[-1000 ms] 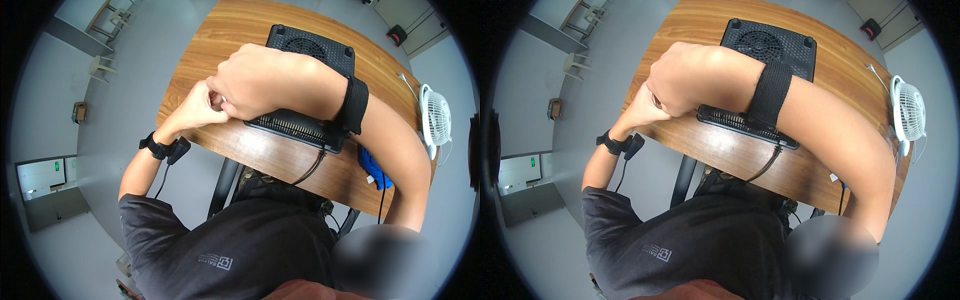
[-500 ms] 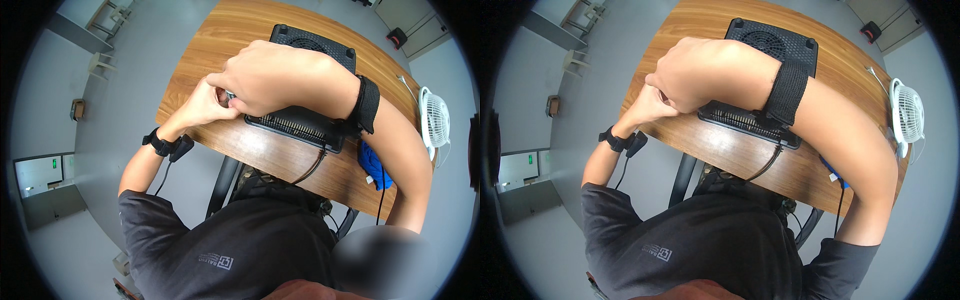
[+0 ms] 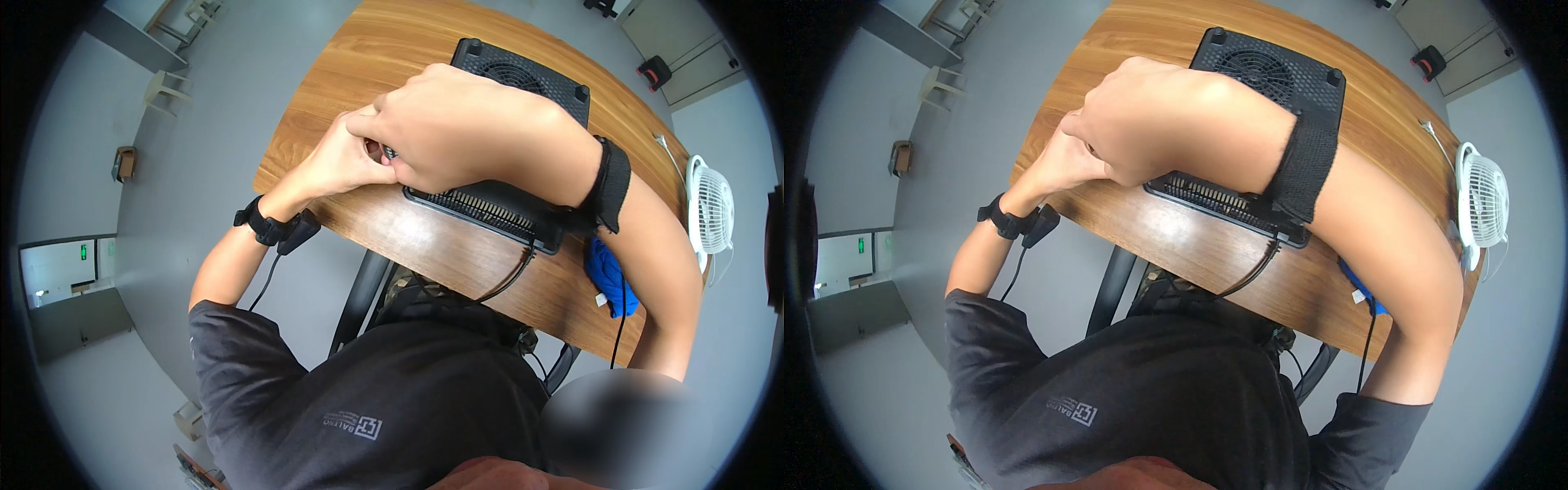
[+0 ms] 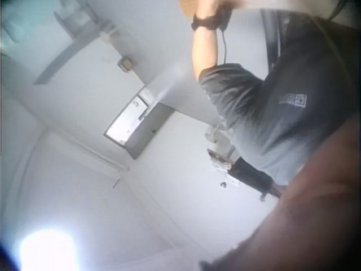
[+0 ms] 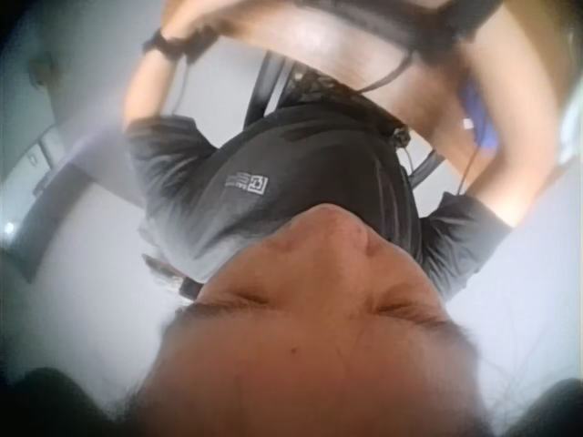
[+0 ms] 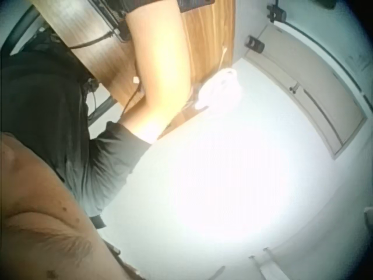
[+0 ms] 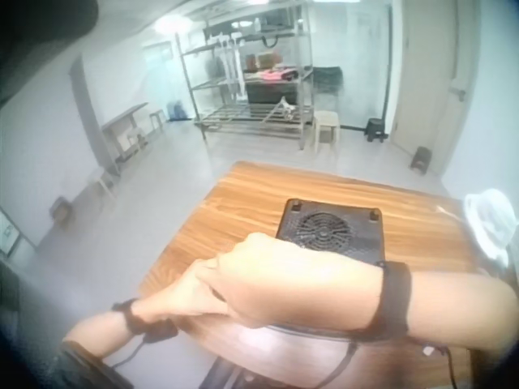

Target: The person assembles an electronic device by installing a circuit board into a housing containing a copper coil. They use a screwdriver to secure the board with screws, then flip the device over and tighten additional screws on the bottom casing.

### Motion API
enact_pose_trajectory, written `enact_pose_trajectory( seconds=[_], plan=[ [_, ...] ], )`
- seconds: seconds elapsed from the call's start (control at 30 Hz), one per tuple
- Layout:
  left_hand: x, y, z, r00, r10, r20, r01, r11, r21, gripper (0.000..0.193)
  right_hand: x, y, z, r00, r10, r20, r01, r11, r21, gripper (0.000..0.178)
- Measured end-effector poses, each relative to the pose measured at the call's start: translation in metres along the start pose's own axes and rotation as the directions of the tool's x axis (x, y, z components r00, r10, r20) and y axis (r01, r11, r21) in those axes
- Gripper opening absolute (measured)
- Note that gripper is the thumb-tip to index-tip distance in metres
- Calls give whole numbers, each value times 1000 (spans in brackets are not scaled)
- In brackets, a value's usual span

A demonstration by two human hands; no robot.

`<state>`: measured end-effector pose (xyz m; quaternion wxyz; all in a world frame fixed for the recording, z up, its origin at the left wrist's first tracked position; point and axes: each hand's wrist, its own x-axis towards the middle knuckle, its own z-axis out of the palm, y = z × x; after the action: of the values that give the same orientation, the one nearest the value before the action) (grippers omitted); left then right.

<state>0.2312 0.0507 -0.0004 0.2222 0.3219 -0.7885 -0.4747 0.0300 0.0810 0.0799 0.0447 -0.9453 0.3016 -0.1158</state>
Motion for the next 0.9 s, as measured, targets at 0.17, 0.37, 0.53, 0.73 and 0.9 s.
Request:
enact_pose_trajectory(
  seconds=[0.17, 0.37, 0.53, 0.73, 0.9],
  plan=[
    [-3, -1, 3, 998, 44, 55, -42, 999, -31, 39, 14, -8, -9, 975, 73, 209, -73, 997, -4, 11],
    [-3, 3, 2, 994, 108, -30, -104, 989, 107, 38, 22, -14, -13, 945, 157, 288, -135, 986, -94, 11],
    [-1, 0, -3, 999, 46, 12, -47, 999, 24, 34, 0, -4, -3, 999, -30, -42, 29, 999, -20, 25],
    [-9, -4, 1, 996, -11, 91, 25, 988, -153, 36, 12, -6, -8, 970, 115, 215, -116, 993, -9, 28],
    [-6, -12, 6, 996, 86, 10, -86, 994, -61, 37, 19, -15, -19, 920, 225, 321, -196, 973, -121, 25]
  ],
)
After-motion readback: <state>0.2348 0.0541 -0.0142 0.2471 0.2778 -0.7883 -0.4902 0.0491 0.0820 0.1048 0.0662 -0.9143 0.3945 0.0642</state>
